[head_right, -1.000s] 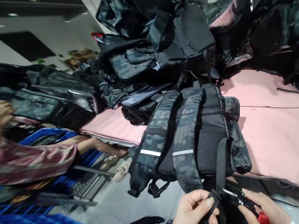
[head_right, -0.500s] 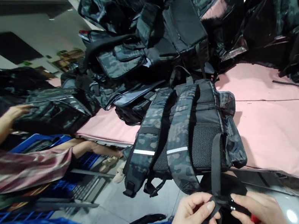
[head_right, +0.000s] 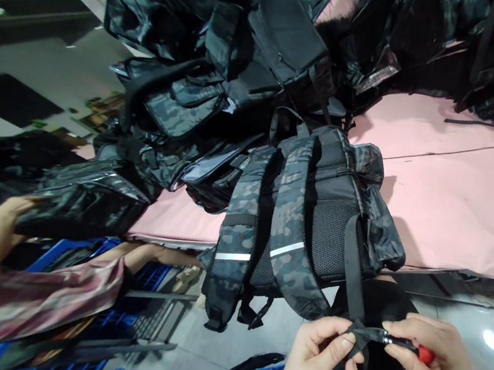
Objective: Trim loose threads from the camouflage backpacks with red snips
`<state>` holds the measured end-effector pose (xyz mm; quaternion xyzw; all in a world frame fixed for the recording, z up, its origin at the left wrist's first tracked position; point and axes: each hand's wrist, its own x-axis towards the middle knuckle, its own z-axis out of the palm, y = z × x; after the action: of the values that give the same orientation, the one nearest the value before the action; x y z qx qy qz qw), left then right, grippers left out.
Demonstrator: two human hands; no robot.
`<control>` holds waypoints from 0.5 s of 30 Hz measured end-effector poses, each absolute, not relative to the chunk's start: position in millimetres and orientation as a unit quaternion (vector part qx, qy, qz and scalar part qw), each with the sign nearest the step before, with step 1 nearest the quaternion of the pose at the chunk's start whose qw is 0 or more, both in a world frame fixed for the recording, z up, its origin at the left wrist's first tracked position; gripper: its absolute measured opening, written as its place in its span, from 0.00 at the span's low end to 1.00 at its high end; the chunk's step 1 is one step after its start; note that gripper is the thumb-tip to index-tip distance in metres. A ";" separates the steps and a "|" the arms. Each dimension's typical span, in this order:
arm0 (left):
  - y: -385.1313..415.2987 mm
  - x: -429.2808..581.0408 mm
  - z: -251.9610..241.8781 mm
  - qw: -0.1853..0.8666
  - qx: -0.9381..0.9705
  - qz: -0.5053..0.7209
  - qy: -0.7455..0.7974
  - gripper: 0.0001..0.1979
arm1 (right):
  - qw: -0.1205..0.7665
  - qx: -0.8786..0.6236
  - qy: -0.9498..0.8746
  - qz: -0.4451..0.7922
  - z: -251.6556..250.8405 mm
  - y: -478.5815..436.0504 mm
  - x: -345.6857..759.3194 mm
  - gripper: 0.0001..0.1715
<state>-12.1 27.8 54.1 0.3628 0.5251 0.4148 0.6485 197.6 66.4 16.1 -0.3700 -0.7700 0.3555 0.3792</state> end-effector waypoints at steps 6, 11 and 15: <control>26.8 -15.4 49.1 0.588 0.415 0.392 0.573 0.22 | 0.351 -0.384 -0.734 0.437 9.8 63.6 187.4 0.09; 20.1 -72.7 72.2 0.276 0.615 0.462 0.577 0.23 | 0.457 -0.430 -0.573 0.528 5.8 78.1 178.5 0.12; 34.2 -138.6 81.6 0.030 0.703 0.276 0.655 0.28 | 0.520 -0.464 -0.466 0.545 -5.9 100.1 163.3 0.23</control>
<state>-138.6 34.2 81.6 0.7031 0.6545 0.2762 0.0295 163.3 100.1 -5.9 -0.4642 -0.4658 0.5452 0.5199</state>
